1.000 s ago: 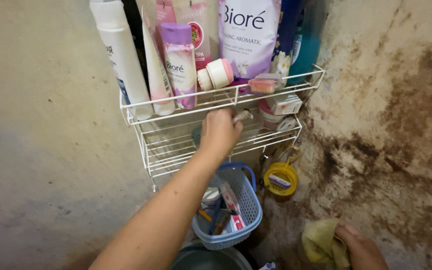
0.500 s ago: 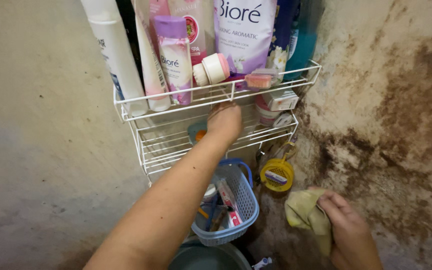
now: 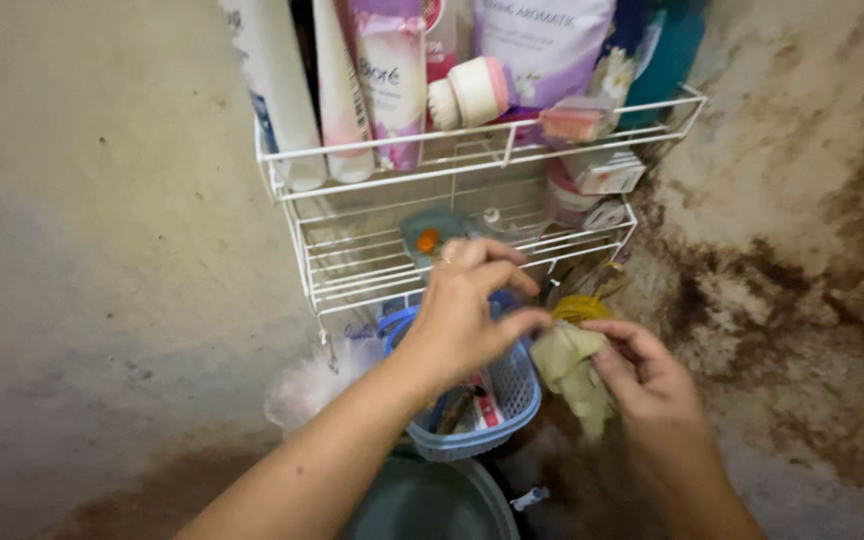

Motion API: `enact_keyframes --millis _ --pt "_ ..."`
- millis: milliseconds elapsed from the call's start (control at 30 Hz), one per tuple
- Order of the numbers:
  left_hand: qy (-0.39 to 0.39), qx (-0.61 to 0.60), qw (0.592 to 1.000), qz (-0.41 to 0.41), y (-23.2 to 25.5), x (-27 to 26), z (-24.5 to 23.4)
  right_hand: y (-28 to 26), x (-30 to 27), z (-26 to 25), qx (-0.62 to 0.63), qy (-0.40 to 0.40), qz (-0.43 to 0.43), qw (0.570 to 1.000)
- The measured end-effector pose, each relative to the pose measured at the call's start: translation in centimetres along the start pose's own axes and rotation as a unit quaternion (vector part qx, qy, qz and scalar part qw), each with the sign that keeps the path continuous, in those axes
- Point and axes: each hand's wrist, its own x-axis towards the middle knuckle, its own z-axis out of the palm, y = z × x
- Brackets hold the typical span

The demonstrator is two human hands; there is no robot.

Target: The person wipes small bathroom items with a cloth and places them onto a wall-mounted wire shelf. Items handled include a small plastic container, a toothbrush, a toothpaste tube, and a small jar, which are arranged on the shelf after wiping.

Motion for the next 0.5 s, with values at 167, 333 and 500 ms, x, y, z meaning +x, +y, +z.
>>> enact_keyframes --millis 167,333,500 --pt "-0.141 -0.073 0.978 -0.134 1.1 -4.0 -2.2 1.0 1.6 4.4 0.004 -0.125 -0.043 0.991" --pt "-0.029 -0.056 0.965 -0.254 -0.2 -7.0 -4.1 1.3 4.3 6.5 0.045 -0.204 0.072 0.975" --pt "0.059 -0.023 0.956 -0.288 -0.8 -10.0 -6.5 4.1 7.5 8.0 -0.387 -0.304 -0.168 0.854"
